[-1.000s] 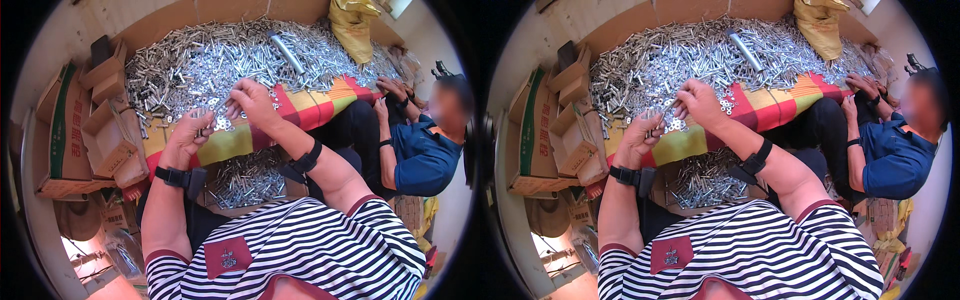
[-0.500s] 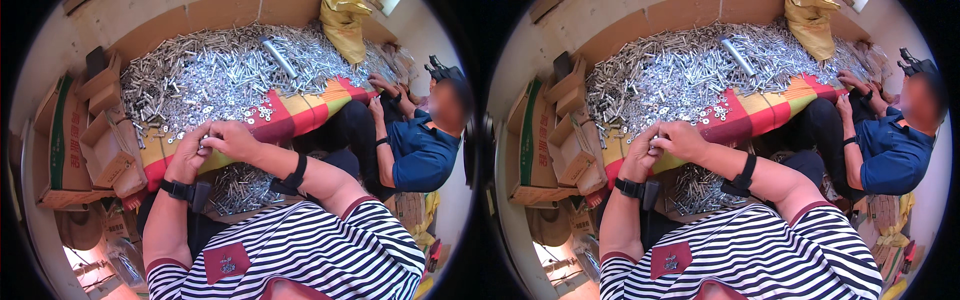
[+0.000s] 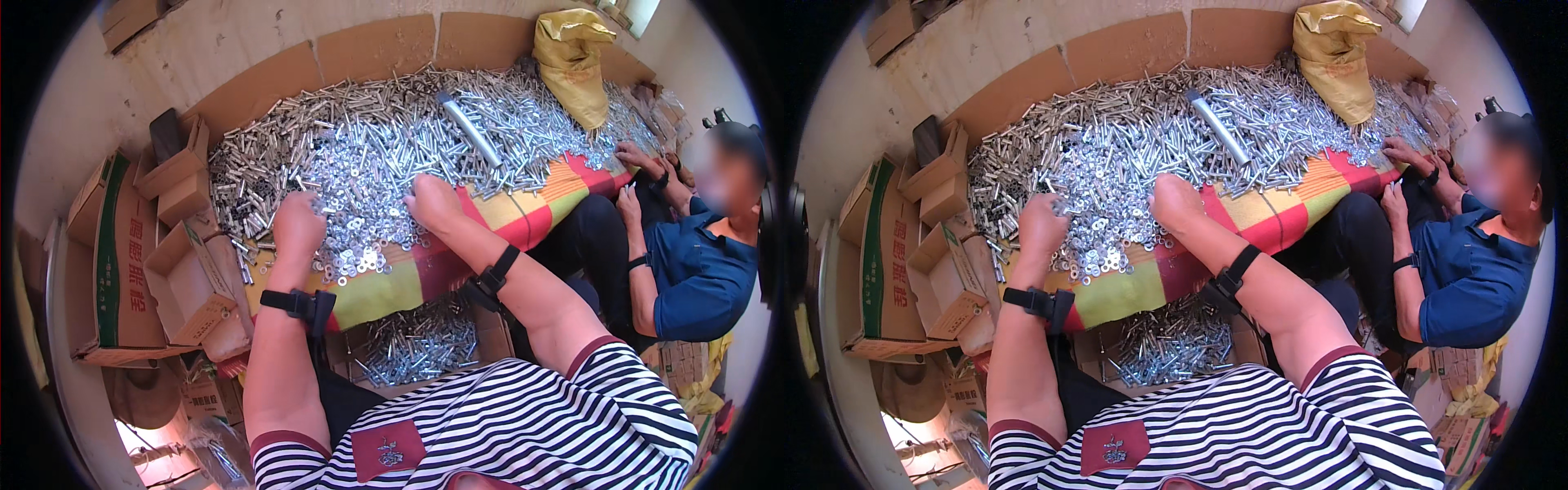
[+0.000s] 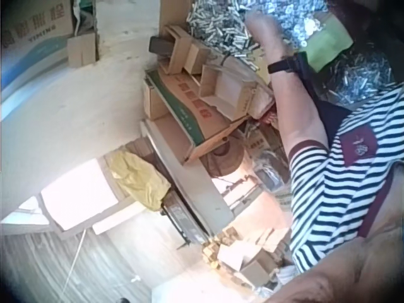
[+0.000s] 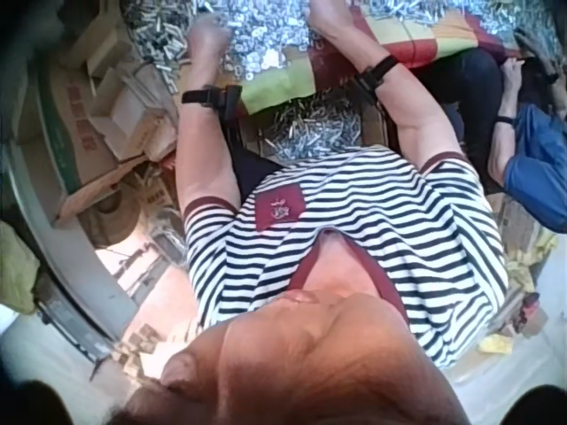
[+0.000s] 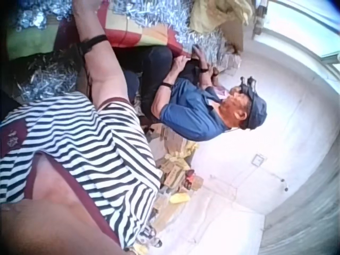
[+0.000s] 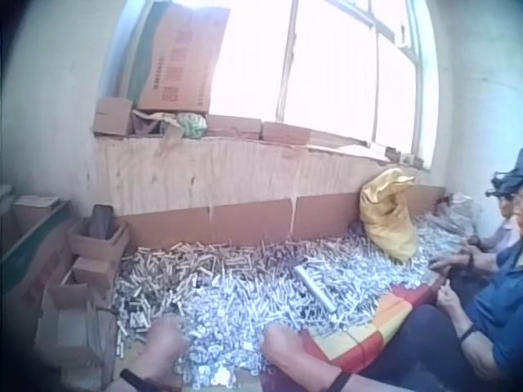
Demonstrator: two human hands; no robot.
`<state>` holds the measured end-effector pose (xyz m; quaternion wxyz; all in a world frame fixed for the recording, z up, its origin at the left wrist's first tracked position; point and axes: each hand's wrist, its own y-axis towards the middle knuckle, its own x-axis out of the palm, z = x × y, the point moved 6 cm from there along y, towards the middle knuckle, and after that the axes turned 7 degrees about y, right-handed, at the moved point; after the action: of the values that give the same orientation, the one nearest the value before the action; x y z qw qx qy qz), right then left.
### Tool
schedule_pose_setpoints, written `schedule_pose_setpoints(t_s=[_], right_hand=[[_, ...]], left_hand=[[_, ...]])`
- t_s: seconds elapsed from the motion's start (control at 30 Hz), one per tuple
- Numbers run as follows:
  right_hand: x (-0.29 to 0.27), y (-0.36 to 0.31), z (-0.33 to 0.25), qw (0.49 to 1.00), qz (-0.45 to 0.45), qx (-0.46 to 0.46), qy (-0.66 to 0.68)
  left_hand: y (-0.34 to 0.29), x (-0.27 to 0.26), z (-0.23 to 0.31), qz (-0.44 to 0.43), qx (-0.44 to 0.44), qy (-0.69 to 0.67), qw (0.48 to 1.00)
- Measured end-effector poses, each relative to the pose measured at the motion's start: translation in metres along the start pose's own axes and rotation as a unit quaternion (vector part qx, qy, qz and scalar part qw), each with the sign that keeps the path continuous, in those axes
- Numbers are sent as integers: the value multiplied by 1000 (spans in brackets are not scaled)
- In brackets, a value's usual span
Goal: The person is sorting and assembling small metal washers onto bolts.
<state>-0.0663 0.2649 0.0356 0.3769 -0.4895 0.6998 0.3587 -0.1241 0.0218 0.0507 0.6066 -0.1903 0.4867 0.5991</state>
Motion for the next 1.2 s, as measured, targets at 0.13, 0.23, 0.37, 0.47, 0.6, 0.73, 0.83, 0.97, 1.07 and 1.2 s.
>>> schedule_pose_setpoints(t_s=[0.13, 0.23, 0.37, 0.47, 0.6, 0.73, 0.83, 0.97, 1.07, 1.2], right_hand=[[-10, -5, -6, 990, 25, -77, 114], [-20, -9, -13, 967, 63, -91, 229], [-29, -30, -41, 828, 7, -55, 557], [-41, -41, -46, 798, 18, -75, 598], [-35, -47, -52, 769, -19, -71, 635], [-21, -52, -56, 807, -125, -70, 573], [-15, -56, -60, 814, -159, -75, 554], [-32, -50, -45, 764, 26, -63, 641], [-17, -52, -51, 783, -106, -28, 612], [-2, -65, -52, 809, -277, -20, 518]], left_hand=[[1, 11, 18, -54, 59, 125, 989], [-2, 9, 19, -42, 74, 111, 990], [-9, 9, -6, -61, -48, -5, 997], [-47, 25, 26, -270, -255, -529, 763], [-69, 20, 52, -312, -244, -609, 687], [-73, 23, 54, -332, -207, -646, 656], [-72, 21, 49, -313, -236, -624, 676], [-70, 19, 53, -348, -210, -623, 669], [-72, 27, 54, -353, -179, -623, 675], [-75, 34, 50, -366, -182, -615, 674]])
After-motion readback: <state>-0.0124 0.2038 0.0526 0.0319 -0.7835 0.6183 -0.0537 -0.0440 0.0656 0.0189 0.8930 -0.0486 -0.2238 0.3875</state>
